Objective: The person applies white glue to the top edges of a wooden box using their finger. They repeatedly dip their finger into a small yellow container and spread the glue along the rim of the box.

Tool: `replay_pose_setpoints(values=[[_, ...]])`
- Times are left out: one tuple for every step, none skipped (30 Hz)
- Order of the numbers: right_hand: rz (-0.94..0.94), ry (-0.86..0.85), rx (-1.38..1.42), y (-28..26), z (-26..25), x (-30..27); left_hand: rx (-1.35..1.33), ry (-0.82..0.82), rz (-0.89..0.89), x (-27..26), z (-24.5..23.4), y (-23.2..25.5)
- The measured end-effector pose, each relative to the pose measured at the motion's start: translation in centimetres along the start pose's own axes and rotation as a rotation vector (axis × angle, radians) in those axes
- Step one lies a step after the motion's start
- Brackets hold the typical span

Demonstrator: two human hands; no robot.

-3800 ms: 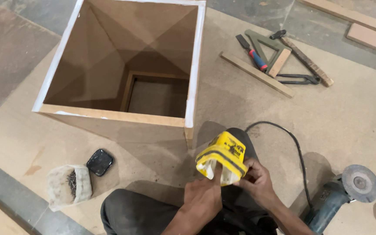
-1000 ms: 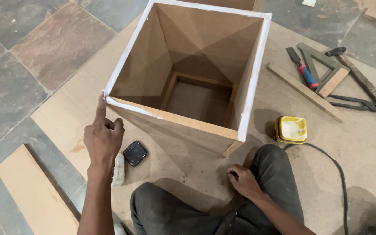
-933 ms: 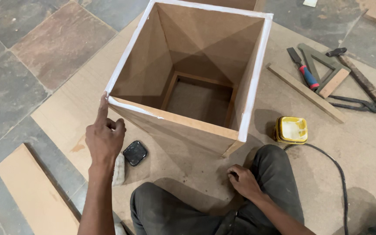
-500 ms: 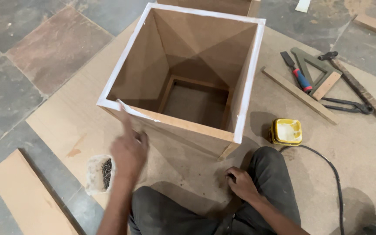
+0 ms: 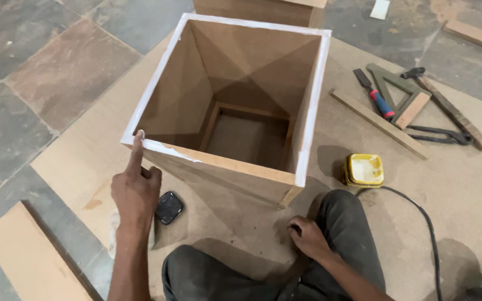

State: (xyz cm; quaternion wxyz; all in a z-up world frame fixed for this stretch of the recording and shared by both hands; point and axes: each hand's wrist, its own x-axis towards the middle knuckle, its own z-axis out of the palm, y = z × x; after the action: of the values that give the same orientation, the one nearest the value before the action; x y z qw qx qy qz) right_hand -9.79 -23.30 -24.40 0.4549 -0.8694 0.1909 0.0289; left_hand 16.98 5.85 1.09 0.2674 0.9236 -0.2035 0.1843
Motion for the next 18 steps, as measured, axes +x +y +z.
replay_pose_setpoints(values=[[0.025, -0.032, 0.016, 0.2, 0.1, -0.5, -0.035, -0.056, -0.053, -0.7, 0.0, 1.0], [0.046, -0.043, 0.028, 0.3, 0.3, -1.1, -0.069, -0.112, -0.105, -1.4, 0.1, 2.1], [0.052, -0.055, 0.040, 0.2, 0.4, -0.8, -0.099, -0.153, -0.159, -1.8, 0.0, 3.4], [0.057, -0.066, 0.052, 0.1, 0.4, -0.7, -0.154, -0.189, -0.129, -2.2, -0.2, 4.7], [0.023, -0.058, 0.022, 0.0, 0.5, -0.4, -0.207, -0.221, -0.095, -2.8, -0.3, 6.1], [-0.012, -0.050, -0.008, -0.1, 0.6, -0.1, -0.259, -0.257, -0.097, -3.5, -0.2, 7.5], [-0.037, -0.033, -0.037, -0.1, 0.7, -0.2, -0.317, -0.301, -0.092, -4.0, 0.0, 8.8], [-0.036, -0.019, -0.039, -0.1, 0.8, -0.2, -0.374, -0.369, -0.031, -4.3, -0.1, 9.5], [-0.029, 0.000, -0.046, 0.2, 0.7, -0.3, -0.437, -0.440, 0.032, -4.4, 0.1, 10.2], [-0.022, 0.018, -0.052, 0.6, 0.6, -0.4, -0.499, -0.511, 0.097, -4.3, 0.4, 10.6], [-0.031, 0.041, -0.035, 0.9, 0.6, -0.7, -0.498, -0.489, 0.055, -4.3, 0.6, 10.9], [-0.041, 0.064, -0.017, 1.1, 0.5, -1.0, -0.498, -0.468, 0.014, -4.3, 0.7, 11.1], [-0.055, 0.086, 0.002, 1.2, 0.5, -1.1, -0.493, -0.444, -0.027, -4.3, 0.7, 11.3], [-0.037, 0.073, 0.010, 1.2, 0.5, -1.2, -0.323, -0.364, -0.024, -4.7, 0.7, 11.6], [-0.020, 0.058, 0.020, 1.1, 0.5, -1.1, -0.150, -0.283, -0.022, -5.1, 0.8, 12.0], [-0.004, 0.043, 0.031, 1.1, 0.4, -1.0, 0.021, -0.199, -0.020, -5.8, 1.0, 12.6], [0.018, 0.030, 0.029, 1.0, 0.3, -0.8, 0.116, -0.269, 0.022, -6.9, 1.2, 13.2], [0.039, 0.017, 0.027, 0.8, 0.3, -0.7, 0.212, -0.339, 0.063, -8.2, 1.5, 13.9]])
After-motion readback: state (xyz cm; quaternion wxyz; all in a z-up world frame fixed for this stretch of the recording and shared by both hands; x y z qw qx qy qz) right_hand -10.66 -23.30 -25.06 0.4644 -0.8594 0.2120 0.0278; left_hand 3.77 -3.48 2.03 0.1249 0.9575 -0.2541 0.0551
